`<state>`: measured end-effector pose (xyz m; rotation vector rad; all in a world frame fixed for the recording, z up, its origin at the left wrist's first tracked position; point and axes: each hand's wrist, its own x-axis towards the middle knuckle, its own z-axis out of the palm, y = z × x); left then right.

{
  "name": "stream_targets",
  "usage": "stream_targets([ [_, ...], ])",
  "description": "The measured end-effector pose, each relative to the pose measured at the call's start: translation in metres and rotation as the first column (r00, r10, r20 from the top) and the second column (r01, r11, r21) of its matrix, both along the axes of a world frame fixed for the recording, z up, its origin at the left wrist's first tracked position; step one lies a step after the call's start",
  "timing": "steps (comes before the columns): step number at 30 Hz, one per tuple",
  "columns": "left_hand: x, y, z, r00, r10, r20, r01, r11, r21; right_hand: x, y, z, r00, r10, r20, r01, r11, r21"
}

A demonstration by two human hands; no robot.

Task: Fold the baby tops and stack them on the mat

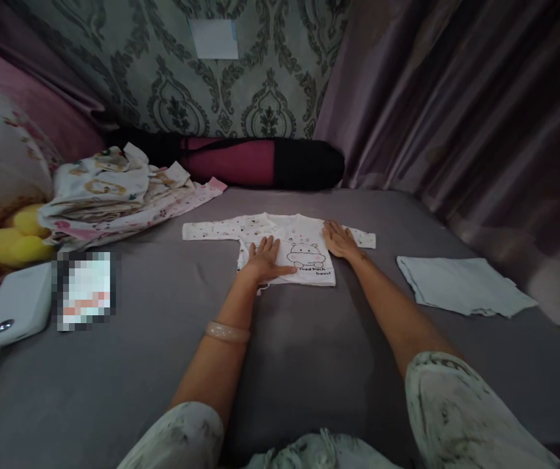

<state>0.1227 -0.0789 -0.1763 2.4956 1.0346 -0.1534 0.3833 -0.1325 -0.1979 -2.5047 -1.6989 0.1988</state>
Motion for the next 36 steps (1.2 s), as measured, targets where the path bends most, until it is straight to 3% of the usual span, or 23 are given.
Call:
stream_targets([
  [6,0.001,0.001,-0.003,1.000,-0.018,0.004,0.018,1.000,0.006,0.043,-0.034,0.003,0.990,-0.088,0.111,0.091,0.995,-0.029],
  [9,0.002,0.004,0.000,0.998,-0.020,0.053,0.020,1.000,-0.017,0.042,-0.039,0.010,0.982,-0.151,0.114,0.152,0.988,0.000],
  [12,-0.004,0.014,0.007,0.969,0.078,0.234,-0.061,0.995,-0.076,0.009,-0.036,0.019,0.989,-0.103,0.108,0.092,0.990,0.110],
  [16,-0.028,0.034,0.015,0.802,0.317,0.506,-0.269,0.949,-0.167,-0.059,-0.036,0.021,0.980,0.201,0.017,-0.201,0.972,0.125],
  [19,-0.047,0.044,0.016,0.705,0.433,0.562,-0.362,0.901,-0.239,-0.093,-0.042,0.015,0.943,0.332,-0.020,-0.329,0.940,0.095],
  [23,-0.060,0.049,0.011,0.655,0.508,0.559,-0.437,0.858,-0.269,-0.102,-0.046,0.008,0.942,0.336,-0.016,-0.335,0.941,0.040],
  [30,-0.066,0.052,0.007,0.628,0.506,0.591,-0.473,0.851,-0.226,-0.124,-0.045,0.013,0.903,0.430,0.013,-0.430,0.899,0.083],
  [36,-0.071,0.050,0.009,0.603,0.549,0.578,-0.509,0.823,-0.251,-0.146,-0.045,0.011,0.878,0.476,-0.048,-0.474,0.879,0.040],
])
